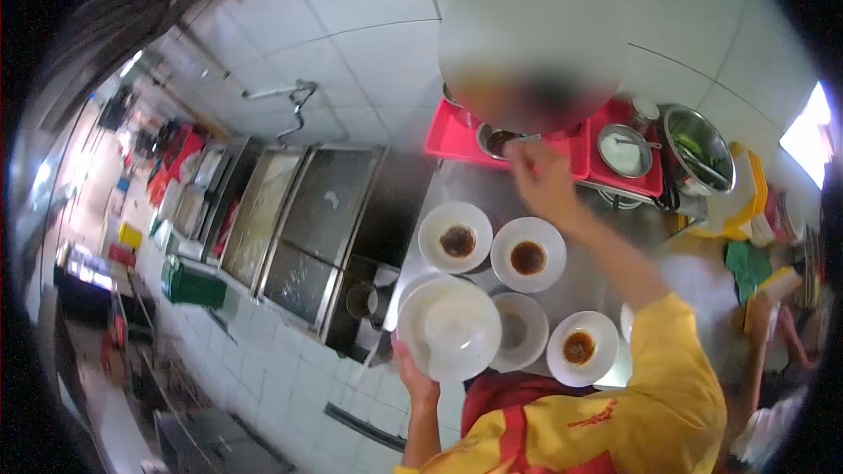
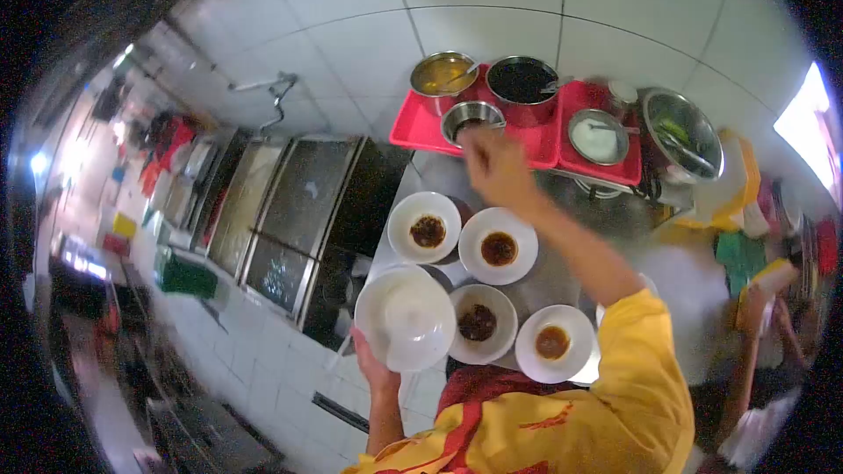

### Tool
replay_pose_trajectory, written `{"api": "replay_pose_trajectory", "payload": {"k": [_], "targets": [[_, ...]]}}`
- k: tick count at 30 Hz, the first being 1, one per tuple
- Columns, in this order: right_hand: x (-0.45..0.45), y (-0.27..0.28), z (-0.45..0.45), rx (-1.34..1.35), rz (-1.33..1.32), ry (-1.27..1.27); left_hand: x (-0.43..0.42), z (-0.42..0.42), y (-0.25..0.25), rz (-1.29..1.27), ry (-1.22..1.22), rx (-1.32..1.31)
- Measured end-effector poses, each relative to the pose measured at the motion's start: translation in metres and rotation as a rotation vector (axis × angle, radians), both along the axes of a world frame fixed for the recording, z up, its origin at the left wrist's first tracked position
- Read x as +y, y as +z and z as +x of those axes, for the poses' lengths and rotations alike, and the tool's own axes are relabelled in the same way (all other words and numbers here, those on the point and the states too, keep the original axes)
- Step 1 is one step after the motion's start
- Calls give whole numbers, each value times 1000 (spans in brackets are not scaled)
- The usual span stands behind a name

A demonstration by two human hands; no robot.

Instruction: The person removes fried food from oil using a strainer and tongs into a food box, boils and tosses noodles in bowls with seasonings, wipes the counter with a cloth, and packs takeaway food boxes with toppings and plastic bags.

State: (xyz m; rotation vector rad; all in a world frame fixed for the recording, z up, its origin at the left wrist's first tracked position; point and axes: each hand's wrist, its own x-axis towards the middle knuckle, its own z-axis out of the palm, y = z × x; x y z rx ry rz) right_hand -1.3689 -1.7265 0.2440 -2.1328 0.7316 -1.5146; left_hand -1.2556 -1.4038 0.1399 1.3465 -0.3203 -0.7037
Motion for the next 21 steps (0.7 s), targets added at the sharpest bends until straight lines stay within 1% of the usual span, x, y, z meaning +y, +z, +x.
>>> {"api": "replay_pose_trajectory", "payload": {"k": [1, 2, 3, 4, 5, 7, 8, 10, 11, 12, 14, 16, 17, 19, 20, 21], "targets": [[-25, 24, -1, 55, -5, -62, -19, 18, 3, -7, -48, -6], [-55, 44, 0, 110, -18, -121, -44, 30, 10, -72, -102, -31], [-87, 50, 8, 173, -69, -206, -65, 37, 19, -131, -148, -47], [-120, 50, 15, 244, -121, -284, -83, 35, 36, -73, -42, 115], [-153, 45, 22, 255, -135, -309, -98, 40, 43, -87, -65, 127], [-208, 25, 38, 582, 4, -315, -120, 48, 53, -214, -178, 182], [-220, 19, 45, 586, 0, -327, -129, 51, 57, -224, -170, 244], [-231, 13, 59, 817, 49, -377, -140, 61, 51, -226, -192, 278], [-237, 11, 64, 816, 47, -382, -145, 66, 49, -227, -204, 310], [-237, 14, 69, 811, 77, -389, -148, 67, 63, -230, -226, 362], [-237, 18, 80, 808, 103, -391, -156, 77, 65, -227, -250, 338], [-223, 27, 91, 523, 30, -305, -166, 87, 58, -261, -307, 254], [-216, 27, 98, 524, 32, -306, -172, 90, 55, -260, -308, 256], [-213, 15, 107, 463, 273, -257, -191, 94, 61, -275, -259, 220], [-214, 9, 107, 465, 273, -258, -200, 96, 63, -276, -259, 223], [-219, -1, 105, 404, 275, -241, -211, 101, 66, -250, -259, 130]]}}
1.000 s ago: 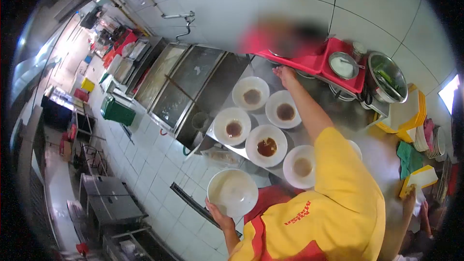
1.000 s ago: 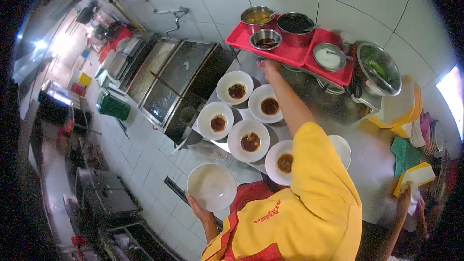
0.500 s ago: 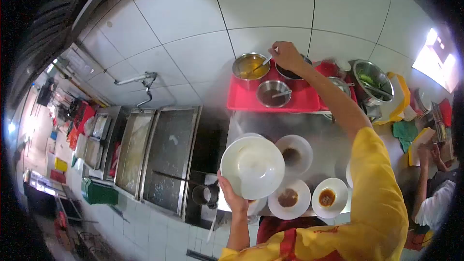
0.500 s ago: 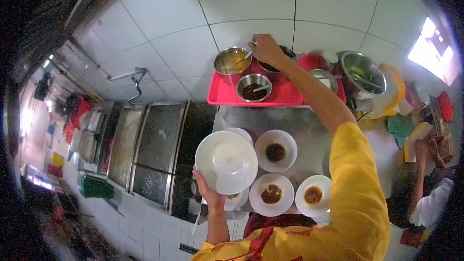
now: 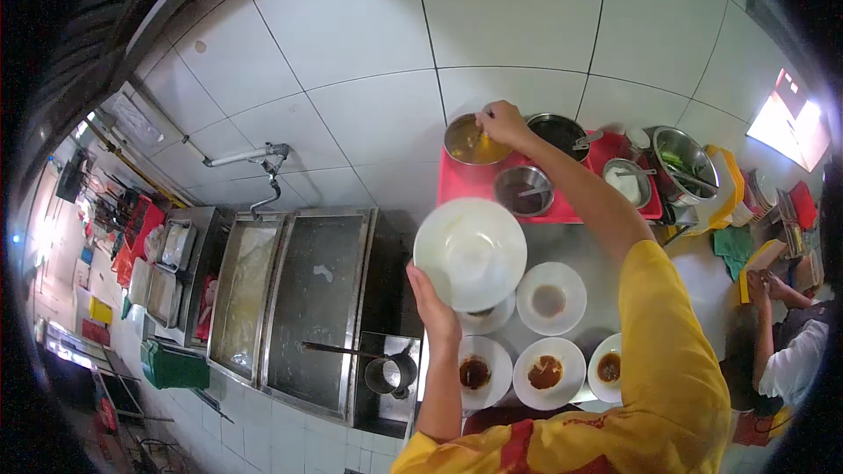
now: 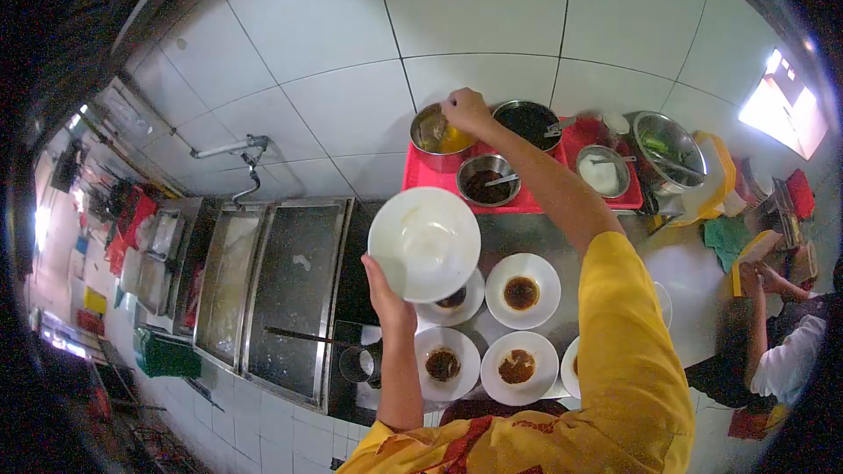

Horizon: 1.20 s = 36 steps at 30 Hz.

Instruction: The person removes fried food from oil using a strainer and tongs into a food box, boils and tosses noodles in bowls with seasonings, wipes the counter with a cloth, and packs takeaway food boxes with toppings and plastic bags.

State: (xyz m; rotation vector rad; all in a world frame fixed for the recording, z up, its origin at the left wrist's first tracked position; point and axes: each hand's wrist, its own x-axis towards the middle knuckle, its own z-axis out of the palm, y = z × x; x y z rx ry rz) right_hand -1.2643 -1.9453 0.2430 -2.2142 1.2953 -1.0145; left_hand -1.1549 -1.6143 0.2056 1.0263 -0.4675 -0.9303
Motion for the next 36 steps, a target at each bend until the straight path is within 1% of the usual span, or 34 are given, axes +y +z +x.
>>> {"api": "replay_pose_trajectory", "payload": {"k": [1, 2, 4, 6, 8, 10, 11, 13, 14, 17, 19, 22, 24, 26, 28, 30, 32, 33, 35, 36], "targets": [[-1, -3, -3, -64, -3, 12, -9, 6, 2, 13, 14, -96], [-3, -3, -9, -62, -7, 17, -19, 13, 1, 10, 19, -94], [-4, 3, -23, -110, -187, -64, -40, 29, -5, 46, 48, -124], [-6, 12, -39, -121, -176, -78, -64, 39, -11, 92, 52, -130], [-2, 22, -48, -136, -167, -97, -77, 46, -4, 137, 53, -141], [4, 29, -55, -278, 199, -144, -86, 52, 6, 131, -165, -9], [1, 26, -58, -281, 197, -142, -92, 52, 7, 129, -164, -13], [-7, 18, -62, -386, 282, -114, -106, 51, 2, 178, -161, -44], [-11, 14, -63, -391, 284, -111, -112, 52, -4, 179, -158, -48], [-5, 27, -66, -393, 285, -141, -125, 55, -14, 168, -132, -125], [-4, 39, -71, -295, 289, -144, -127, 53, -9, 183, -160, -111], [8, 62, -71, -293, 241, -126, -132, 50, -9, 196, -174, -163], [23, 79, -71, -295, 231, -87, -131, 42, 0, 198, -179, -143], [40, 81, -70, -296, 225, -48, -132, 37, 3, 203, -183, -124], [66, 71, -67, -153, -57, 43, -136, 36, -5, 188, -163, -116], [119, 68, -60, -197, 47, 147, -130, 29, 2, 180, -153, -84], [159, 55, -56, -225, -266, 232, -130, 28, 0, 164, -139, -56], [172, 50, -57, -225, -269, 237, -134, 31, -12, 145, -112, -65], [190, 44, -60, -157, -609, 316, -131, 30, -12, 132, -87, -73], [192, 41, -61, -156, -605, 313, -124, 26, -2, 115, -96, -21]]}}
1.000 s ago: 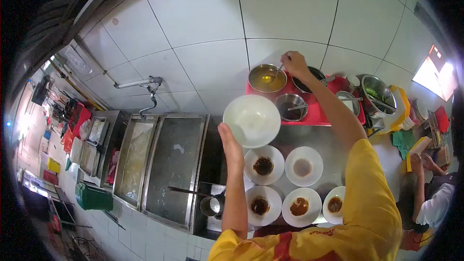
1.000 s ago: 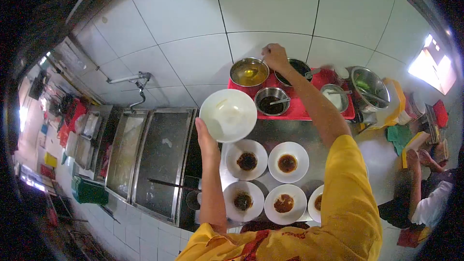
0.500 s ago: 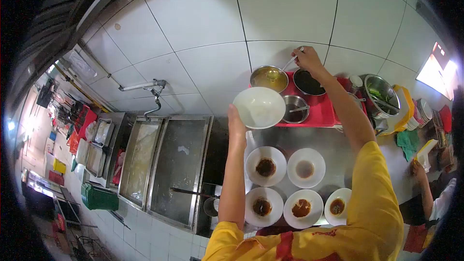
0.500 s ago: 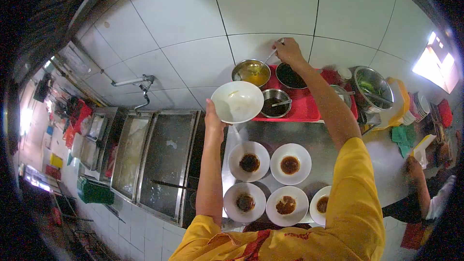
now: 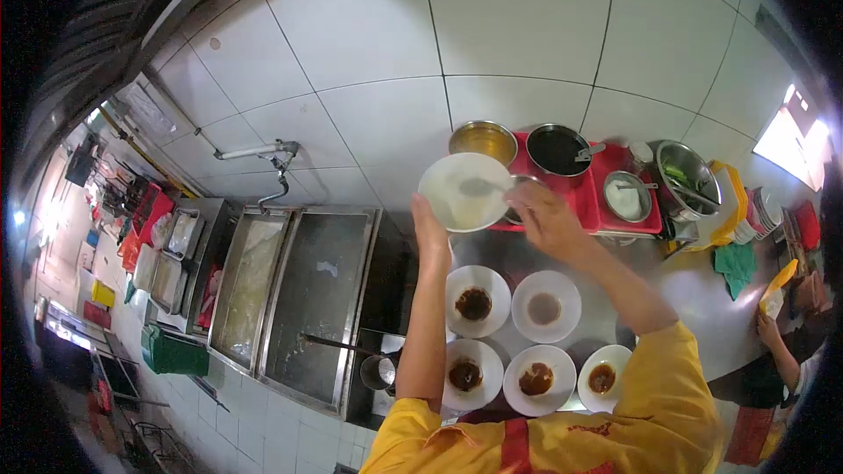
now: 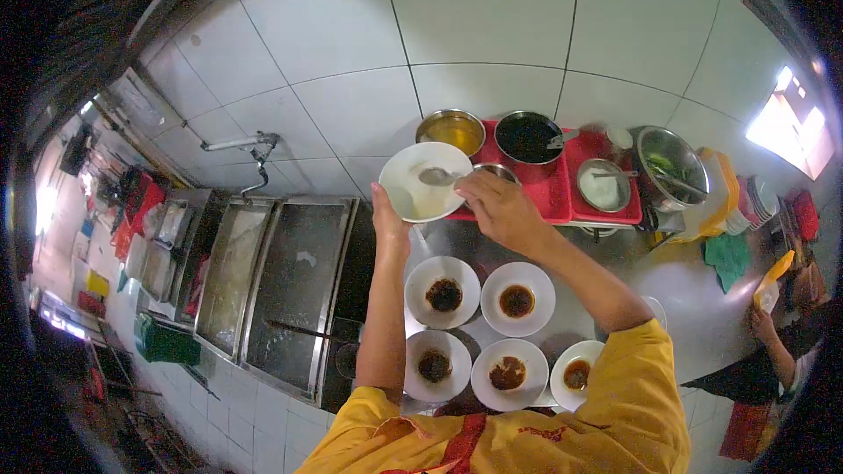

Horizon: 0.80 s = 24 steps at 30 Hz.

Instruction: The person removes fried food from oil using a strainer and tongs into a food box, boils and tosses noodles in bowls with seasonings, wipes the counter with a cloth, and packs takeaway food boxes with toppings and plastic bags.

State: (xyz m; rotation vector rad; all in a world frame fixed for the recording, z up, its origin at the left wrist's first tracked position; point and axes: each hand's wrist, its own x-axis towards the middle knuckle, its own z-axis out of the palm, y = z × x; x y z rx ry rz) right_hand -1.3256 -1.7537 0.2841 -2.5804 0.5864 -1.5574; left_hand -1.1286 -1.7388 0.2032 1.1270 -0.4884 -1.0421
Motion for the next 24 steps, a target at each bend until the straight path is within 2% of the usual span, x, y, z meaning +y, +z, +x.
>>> {"api": "replay_pose_trajectory", "payload": {"k": [3, 5, 6, 8, 10, 11, 13, 14, 16, 17, 19, 20, 22, 24], "targets": [[4, -5, -1, -68, 86, -4, 8, -2, 1, -32, -10, 37], [-2, 2, -3, -210, 447, -114, 6, -4, -1, -63, -3, 30], [-9, 3, -4, -213, 449, -121, 8, -7, 0, -72, 38, 11], [-36, 4, -7, -324, 963, -104, 10, -9, -1, -80, 64, -15], [-66, 13, -19, -396, 1167, 16, 8, -7, -9, -103, 148, -73], [-83, 13, -21, -408, 1163, 1, 15, -10, -3, -152, 127, -10], [-118, 0, -15, -360, 744, -222, 18, -6, -9, -99, 134, -79], [-131, -13, -11, -371, 741, -238, 19, -2, -14, -44, 163, -148], [-143, -26, -3, -206, 211, -367, 28, -5, -11, -54, 135, -120], [-140, -29, -2, -213, 210, -380, 37, -9, -2, -63, 103, -37], [-121, -28, -2, -203, 665, -200, 49, -16, 13, -45, 70, 47], [-117, -23, -7, -206, 662, -205, 52, -16, 10, -48, 63, 46], [-110, -19, -20, -223, 904, -28, 61, -14, 3, -84, -18, 59], [-121, -20, -48, -240, 893, -42, 75, -15, 2, -73, -46, 77]]}}
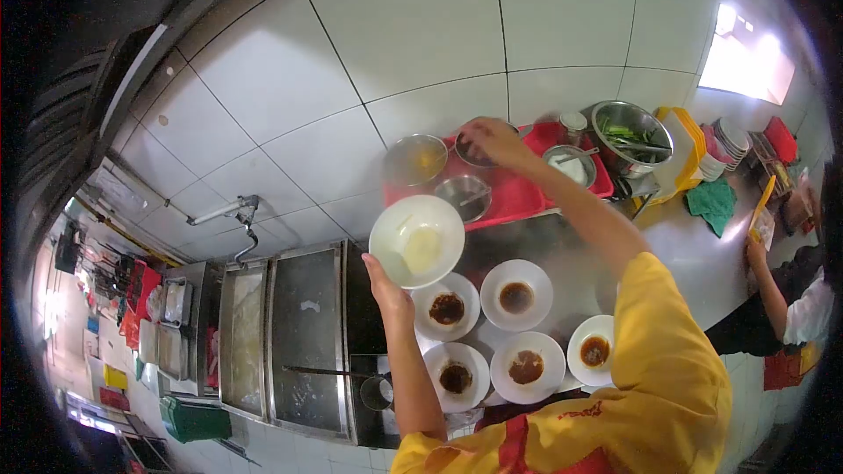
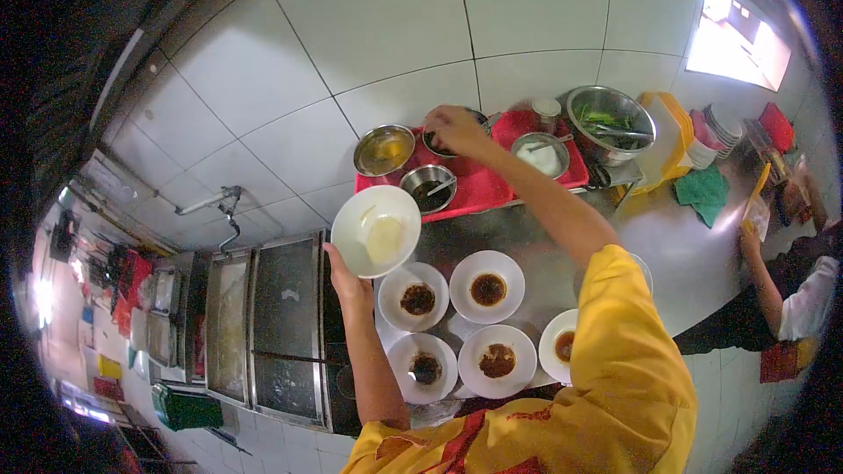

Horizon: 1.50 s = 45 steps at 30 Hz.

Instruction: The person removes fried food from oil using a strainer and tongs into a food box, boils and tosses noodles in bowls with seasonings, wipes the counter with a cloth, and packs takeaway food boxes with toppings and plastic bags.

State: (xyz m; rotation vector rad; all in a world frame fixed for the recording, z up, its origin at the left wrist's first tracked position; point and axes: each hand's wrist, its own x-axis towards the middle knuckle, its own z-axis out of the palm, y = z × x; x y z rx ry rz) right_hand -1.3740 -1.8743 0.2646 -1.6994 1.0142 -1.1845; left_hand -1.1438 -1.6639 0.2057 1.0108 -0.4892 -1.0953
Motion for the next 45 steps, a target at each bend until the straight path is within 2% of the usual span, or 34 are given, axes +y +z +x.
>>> {"api": "replay_pose_trajectory", "payload": {"k": [1, 3, 4, 6, 7, 8, 10, 11, 12, 14, 15, 17, 18, 20, 21, 23, 24, 26, 30, 32, 36, 41, 45], "targets": [[-2, 5, -16, 18, -51, -37, 6, -1, 0, 7, -30, 19], [-15, 9, -55, 429, -367, -250, 15, -3, -6, 13, -27, 16], [-13, 12, -66, 432, -367, -250, 18, -6, -6, 23, -27, 14], [-10, 13, -84, 768, -518, -514, 22, -18, 0, 30, -30, -2], [-13, 13, -87, 851, -484, -413, 23, -24, 5, 33, -30, -19], [-12, 11, -88, 852, -486, -416, 23, -29, 8, 30, -32, -18], [-7, 8, -83, 1065, -620, -298, 22, -39, 12, -32, -118, -12], [-8, 9, -79, 1131, -552, -367, 19, -42, 9, -33, -119, -11], [-11, 8, -77, 1131, -550, -367, 16, -44, 4, -15, -100, -31], [-19, 9, -75, 1173, -282, -480, 12, -48, -5, 5, -82, -58], [-24, 10, -76, 1169, -279, -478, 11, -50, -7, 4, -78, -55], [-34, 10, -79, 920, -347, -494, 13, -51, -10, 10, -74, -55], [-37, 9, -80, 920, -344, -493, 14, -52, -10, 26, -76, -59], [-41, 6, -81, 536, -641, -442, 17, -53, -9, 40, -72, -63], [-44, 0, -82, 534, -643, -437, 20, -53, -6, 27, -93, -41], [-47, -11, -85, 487, -357, -219, 24, -51, -5, 13, -103, -18], [-41, -10, -84, 485, -360, -212, 25, -50, -8, 8, -95, -26], [-24, -5, -84, 798, -487, -227, 26, -48, -11, 8, -84, -33], [-22, 2, -83, 941, -564, -243, 27, -52, -7, 21, -55, -96], [-20, 7, -80, 1256, -649, -229, 27, -52, -5, 27, -67, -91], [-39, 0, -75, 1295, -605, -252, 25, -54, -6, 6, -83, -93], [-33, 14, -69, 1309, -374, -216, 18, -54, -14, 58, -62, -67], [-30, 8, -65, 1393, -393, -228, 8, -58, -22, 46, -82, -114]]}}
